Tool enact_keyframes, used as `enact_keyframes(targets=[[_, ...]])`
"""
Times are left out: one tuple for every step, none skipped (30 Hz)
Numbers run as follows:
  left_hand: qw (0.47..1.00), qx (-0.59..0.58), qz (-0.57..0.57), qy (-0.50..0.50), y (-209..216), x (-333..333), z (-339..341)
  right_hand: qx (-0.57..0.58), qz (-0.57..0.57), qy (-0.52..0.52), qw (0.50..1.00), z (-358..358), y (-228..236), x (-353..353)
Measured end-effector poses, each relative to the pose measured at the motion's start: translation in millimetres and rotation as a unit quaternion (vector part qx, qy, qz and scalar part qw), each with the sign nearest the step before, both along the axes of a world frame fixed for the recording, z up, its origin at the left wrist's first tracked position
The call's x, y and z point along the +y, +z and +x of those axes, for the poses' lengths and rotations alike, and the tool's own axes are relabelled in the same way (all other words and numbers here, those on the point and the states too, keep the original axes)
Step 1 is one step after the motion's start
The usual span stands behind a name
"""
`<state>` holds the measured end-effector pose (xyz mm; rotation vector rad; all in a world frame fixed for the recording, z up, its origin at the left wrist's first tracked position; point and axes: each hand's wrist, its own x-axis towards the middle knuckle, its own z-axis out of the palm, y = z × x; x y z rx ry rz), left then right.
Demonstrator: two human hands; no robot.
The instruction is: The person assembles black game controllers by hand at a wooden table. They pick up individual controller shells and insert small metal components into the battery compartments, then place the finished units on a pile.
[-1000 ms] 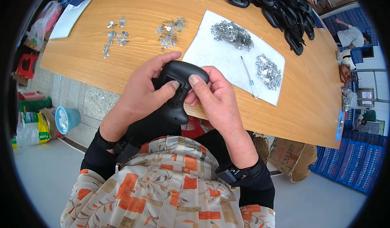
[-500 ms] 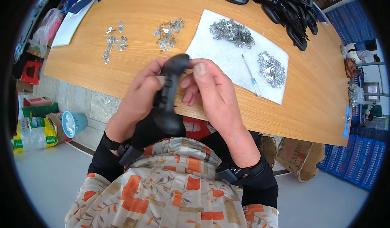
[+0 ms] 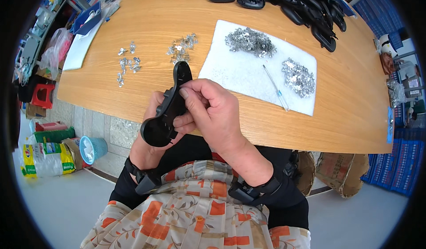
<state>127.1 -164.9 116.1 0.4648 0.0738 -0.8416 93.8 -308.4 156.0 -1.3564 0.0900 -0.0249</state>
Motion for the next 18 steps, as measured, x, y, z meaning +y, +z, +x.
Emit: enact_keyframes(targets=[[1.0, 0.005, -0.002, -0.006, 0, -1, -1, -0.008, -0.023, -0.005, 1.0, -1, 0, 0], [1.0, 0.011, -0.004, -0.011, 0, -2, -1, -0.027, -0.053, -0.016, 0.998, -2, -1, 0], [1.0, 0.016, -0.005, -0.017, 0, -2, -2, -0.046, -0.082, -0.027, 0.995, -3, -2, 1], [0.999, 0.024, -0.017, -0.02, 0, -3, -2, -0.066, -0.111, -0.039, 0.991, -3, -3, 2], [0.999, 0.033, -0.029, -0.023, -2, -3, -1, -0.056, -0.127, -0.044, 0.989, -4, -4, 2], [0.998, 0.041, -0.04, -0.026, -3, -3, -1, -0.047, -0.141, -0.048, 0.988, -3, -5, 3], [0.996, 0.057, -0.065, -0.024, -4, -4, -1, -0.038, -0.156, -0.053, 0.986, -3, -5, 3], [0.993, 0.073, -0.09, -0.022, -6, -4, -2, -0.037, -0.172, -0.052, 0.983, -2, -6, 2], [0.989, 0.088, -0.116, -0.02, -8, -5, -2, -0.037, -0.189, -0.051, 0.98, -2, -6, 0], [0.987, 0.092, -0.13, -0.028, -9, -5, -2, -0.037, -0.206, -0.05, 0.977, -2, -6, -3], [0.984, 0.096, -0.143, -0.037, -11, -5, 0, -0.023, -0.189, -0.042, 0.981, -1, -8, -6], [0.981, 0.101, -0.157, -0.047, -13, -6, 1, -0.009, -0.172, -0.036, 0.984, 0, -12, -10], [0.979, 0.104, -0.167, -0.055, -13, -7, 3, 0.005, -0.156, -0.03, 0.987, 0, -14, -13], [0.976, 0.107, -0.177, -0.064, -14, -9, 4, 0.005, -0.159, -0.03, 0.987, -1, -12, -15], [0.974, 0.11, -0.187, -0.072, -14, -9, 4, 0.005, -0.162, -0.03, 0.986, -1, -10, -15], [0.973, 0.109, -0.189, -0.072, -14, -9, 4, 0.005, -0.164, -0.029, 0.986, -2, -9, -16], [0.973, 0.107, -0.192, -0.072, -14, -10, 3, -0.012, -0.179, -0.037, 0.983, -2, -11, -15], [0.973, 0.104, -0.195, -0.071, -14, -10, 2, -0.031, -0.194, -0.044, 0.979, -2, -16, -13]])
